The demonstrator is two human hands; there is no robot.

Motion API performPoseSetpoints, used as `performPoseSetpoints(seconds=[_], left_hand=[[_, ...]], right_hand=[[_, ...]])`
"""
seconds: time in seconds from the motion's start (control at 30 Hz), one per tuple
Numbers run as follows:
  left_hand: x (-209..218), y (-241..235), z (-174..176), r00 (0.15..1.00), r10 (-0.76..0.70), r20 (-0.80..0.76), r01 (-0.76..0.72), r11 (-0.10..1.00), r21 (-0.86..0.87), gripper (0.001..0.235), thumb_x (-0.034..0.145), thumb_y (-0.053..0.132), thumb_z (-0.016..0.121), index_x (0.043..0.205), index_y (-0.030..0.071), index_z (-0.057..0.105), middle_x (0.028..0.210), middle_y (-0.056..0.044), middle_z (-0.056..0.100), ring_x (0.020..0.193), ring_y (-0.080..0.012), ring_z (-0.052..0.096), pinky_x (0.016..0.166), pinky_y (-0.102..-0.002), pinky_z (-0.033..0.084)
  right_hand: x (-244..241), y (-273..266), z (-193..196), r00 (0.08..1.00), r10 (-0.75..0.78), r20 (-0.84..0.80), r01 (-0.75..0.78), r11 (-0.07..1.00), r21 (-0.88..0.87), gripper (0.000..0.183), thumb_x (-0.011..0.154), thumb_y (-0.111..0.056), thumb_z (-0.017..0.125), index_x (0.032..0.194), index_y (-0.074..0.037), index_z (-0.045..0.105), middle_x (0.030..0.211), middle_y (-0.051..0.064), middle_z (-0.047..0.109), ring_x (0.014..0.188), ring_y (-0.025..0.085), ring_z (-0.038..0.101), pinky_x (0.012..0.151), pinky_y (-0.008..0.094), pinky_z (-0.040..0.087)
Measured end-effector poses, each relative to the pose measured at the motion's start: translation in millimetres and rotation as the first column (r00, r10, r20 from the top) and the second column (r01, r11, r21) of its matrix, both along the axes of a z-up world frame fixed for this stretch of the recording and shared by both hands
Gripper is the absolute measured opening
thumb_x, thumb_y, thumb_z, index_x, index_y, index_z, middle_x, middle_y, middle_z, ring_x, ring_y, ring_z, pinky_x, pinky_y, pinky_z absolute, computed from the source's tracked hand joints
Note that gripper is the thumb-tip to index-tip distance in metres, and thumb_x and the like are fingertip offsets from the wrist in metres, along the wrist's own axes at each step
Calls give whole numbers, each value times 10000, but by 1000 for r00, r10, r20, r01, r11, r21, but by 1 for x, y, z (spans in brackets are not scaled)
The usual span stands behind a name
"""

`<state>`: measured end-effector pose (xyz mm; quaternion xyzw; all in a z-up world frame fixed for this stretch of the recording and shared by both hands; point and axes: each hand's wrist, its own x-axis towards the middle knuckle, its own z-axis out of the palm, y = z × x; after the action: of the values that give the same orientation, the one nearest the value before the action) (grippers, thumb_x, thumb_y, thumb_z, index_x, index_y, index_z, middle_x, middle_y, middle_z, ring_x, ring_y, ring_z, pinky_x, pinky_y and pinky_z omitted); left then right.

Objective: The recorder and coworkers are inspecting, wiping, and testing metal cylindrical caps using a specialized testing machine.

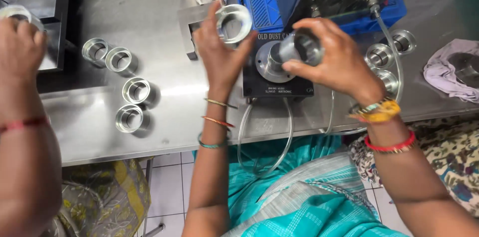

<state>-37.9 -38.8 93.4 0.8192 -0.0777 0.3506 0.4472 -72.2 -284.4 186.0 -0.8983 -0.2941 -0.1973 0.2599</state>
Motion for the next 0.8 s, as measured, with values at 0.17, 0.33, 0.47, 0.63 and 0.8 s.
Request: performPoseSetpoints(seconds=[0.17, 0.33, 0.47, 0.63, 0.8], left_hand=[[-10, 40, -32, 957, 205, -204, -174, 972, 159, 936, 702, 325, 956, 1482, 159, 467, 1294, -54, 625, 1205, -322, 499, 943, -499, 436], [-20, 53, -68, 886, 258, -385, -166, 952, 257, 907, 631, 302, 958, 1413, 148, 527, 1244, -59, 624, 1157, -330, 506, 898, -496, 439], [-22, 52, -61, 940, 212, -267, -118, 937, 329, 805, 617, 274, 941, 1324, 126, 585, 1287, -129, 580, 1135, -331, 534, 886, -458, 473], [-6, 57, -63, 935, 277, -222, -152, 877, 456, 556, 703, 198, 873, 1210, 90, 671, 1200, -114, 637, 1057, -313, 590, 829, -455, 487], [26, 51, -98, 912, 329, -244, -171, 847, 504, 221, 924, 55, 651, 1119, 109, 740, 1105, -65, 718, 960, -302, 654, 808, -409, 546]], right_hand=[[11, 29, 8, 990, 36, -138, -59, 984, -165, 705, 768, -415, 874, 1333, -100, 596, 1166, 145, 634, 1013, 384, 678, 856, 482, 561], [15, 44, 0, 984, -8, -177, -40, 963, -268, 732, 744, -425, 873, 1339, -110, 586, 1118, 158, 613, 952, 409, 681, 825, 516, 561], [6, 42, -15, 959, -146, -241, 48, 928, -369, 874, 774, -522, 858, 1432, -71, 501, 1164, 229, 584, 875, 461, 670, 712, 527, 565], [-22, 23, -9, 912, -206, -355, 62, 924, -377, 1048, 799, -527, 826, 1594, -38, 349, 1378, 234, 523, 831, 330, 711, 670, 426, 598], [-49, -28, -16, 899, -270, -344, 278, 960, -25, 579, 953, -321, 744, 1436, -34, 603, 1214, 154, 712, 717, 218, 721, 617, 333, 561]])
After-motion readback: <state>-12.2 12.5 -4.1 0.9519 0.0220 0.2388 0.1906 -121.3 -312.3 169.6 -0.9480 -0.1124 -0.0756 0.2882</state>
